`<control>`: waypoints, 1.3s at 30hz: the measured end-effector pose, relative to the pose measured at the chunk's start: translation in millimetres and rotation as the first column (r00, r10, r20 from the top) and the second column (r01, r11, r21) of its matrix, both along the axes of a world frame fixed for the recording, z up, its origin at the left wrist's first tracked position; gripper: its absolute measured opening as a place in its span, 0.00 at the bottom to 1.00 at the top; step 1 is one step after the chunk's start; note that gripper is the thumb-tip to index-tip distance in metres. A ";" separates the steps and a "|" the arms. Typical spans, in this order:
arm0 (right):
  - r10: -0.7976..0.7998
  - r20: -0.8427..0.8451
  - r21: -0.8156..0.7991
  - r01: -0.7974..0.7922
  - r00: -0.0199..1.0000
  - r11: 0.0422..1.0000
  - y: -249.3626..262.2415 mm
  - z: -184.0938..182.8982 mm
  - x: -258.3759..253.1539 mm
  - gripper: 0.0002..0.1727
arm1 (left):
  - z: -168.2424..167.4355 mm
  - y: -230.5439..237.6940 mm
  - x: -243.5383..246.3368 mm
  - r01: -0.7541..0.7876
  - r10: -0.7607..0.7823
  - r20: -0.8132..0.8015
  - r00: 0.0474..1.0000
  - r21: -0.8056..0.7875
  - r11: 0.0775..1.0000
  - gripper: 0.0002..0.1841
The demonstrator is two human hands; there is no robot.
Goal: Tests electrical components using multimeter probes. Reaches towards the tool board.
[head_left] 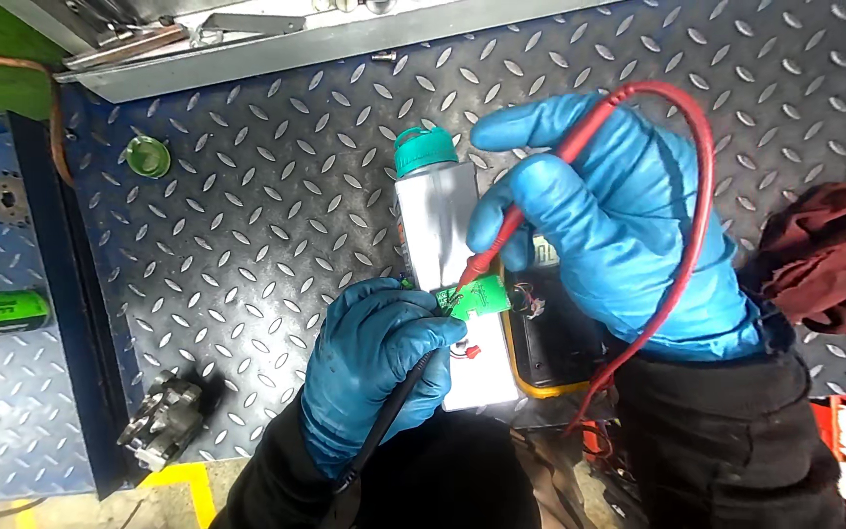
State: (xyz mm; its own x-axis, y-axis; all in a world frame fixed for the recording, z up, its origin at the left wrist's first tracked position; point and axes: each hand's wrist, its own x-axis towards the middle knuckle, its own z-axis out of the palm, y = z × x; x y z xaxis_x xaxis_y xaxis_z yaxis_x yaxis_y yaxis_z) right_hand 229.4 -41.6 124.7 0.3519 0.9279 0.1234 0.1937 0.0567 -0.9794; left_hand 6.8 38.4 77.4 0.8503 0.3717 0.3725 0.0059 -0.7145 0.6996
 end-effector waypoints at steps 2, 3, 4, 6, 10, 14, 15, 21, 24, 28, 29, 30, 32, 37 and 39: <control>0.015 -0.034 -0.025 -0.016 0.999 1.000 5.7 0.1 -0.1 0.16 | -0.1 -0.1 -0.6 -0.001 0.001 0.001 1.000 -0.006 1.000 0.09; 0.027 -0.034 -0.039 -0.029 0.999 0.999 6.8 -0.5 0.3 0.17 | -0.8 -0.3 -0.8 -0.002 0.002 0.007 1.000 -0.008 1.000 0.09; 0.048 -0.036 -0.053 -0.050 0.998 0.997 6.4 -1.8 0.7 0.20 | -1.5 -0.5 -0.8 -0.005 0.005 0.013 1.000 -0.008 1.000 0.10; 0.085 -0.071 -0.078 -0.090 0.994 0.993 1.9 -4.4 1.4 0.24 | -2.1 -1.1 -0.3 -0.010 0.010 0.022 1.000 -0.012 1.000 0.10; 0.166 -0.109 -0.035 -0.170 0.980 0.985 -13.1 -8.3 6.3 0.22 | -1.7 -1.1 0.2 -0.015 0.015 0.016 1.000 -0.026 1.000 0.10; -0.024 -0.111 0.192 0.046 0.994 0.980 -30.0 -1.3 9.5 0.15 | -3.1 -0.3 -0.1 -0.005 0.007 0.027 1.000 -0.059 0.998 0.10; -0.115 -0.079 0.222 0.130 0.990 0.966 -34.2 -0.7 10.0 0.15 | -4.1 -0.2 -0.7 -0.004 0.006 0.034 0.999 -0.081 0.997 0.10; -0.291 0.341 0.223 0.223 0.894 0.949 -69.6 -17.1 5.1 0.08 | -7.2 0.1 0.4 -0.012 0.017 0.039 0.999 -0.130 0.991 0.09; -0.114 0.384 0.031 0.111 0.916 0.993 -81.3 -21.5 0.2 0.11 | -7.0 0.5 0.3 -0.010 0.015 0.036 0.999 -0.149 0.989 0.08; 0.006 0.291 -0.115 0.029 0.957 0.993 -87.6 -32.5 -5.3 0.24 | -7.2 -1.0 2.0 -0.037 0.045 0.050 0.998 -0.160 0.986 0.08; 0.005 0.302 -0.138 0.039 0.953 0.990 -88.3 -35.2 -7.1 0.23 | -7.0 -1.1 2.4 -0.040 0.048 0.049 0.998 -0.159 0.986 0.08; -0.004 0.322 -0.156 0.057 0.947 0.986 -88.6 -37.6 -9.1 0.20 | -6.8 -1.2 2.7 -0.043 0.052 0.047 0.998 -0.165 0.985 0.08; -0.016 0.347 -0.159 0.076 0.938 0.984 -87.5 -40.3 -11.9 0.14 | -6.3 -1.2 3.2 -0.041 0.052 0.053 0.997 -0.181 0.983 0.10; -0.079 0.219 -0.003 0.081 0.972 0.997 -79.7 -39.3 -15.6 0.09 | -5.9 1.5 3.3 -0.063 0.104 0.109 0.989 -0.332 0.941 0.11; -0.087 0.187 0.062 0.077 0.978 0.995 -75.6 -35.4 -14.8 0.06 | -2.3 3.7 3.6 -0.050 0.123 0.148 0.981 -0.423 0.905 0.14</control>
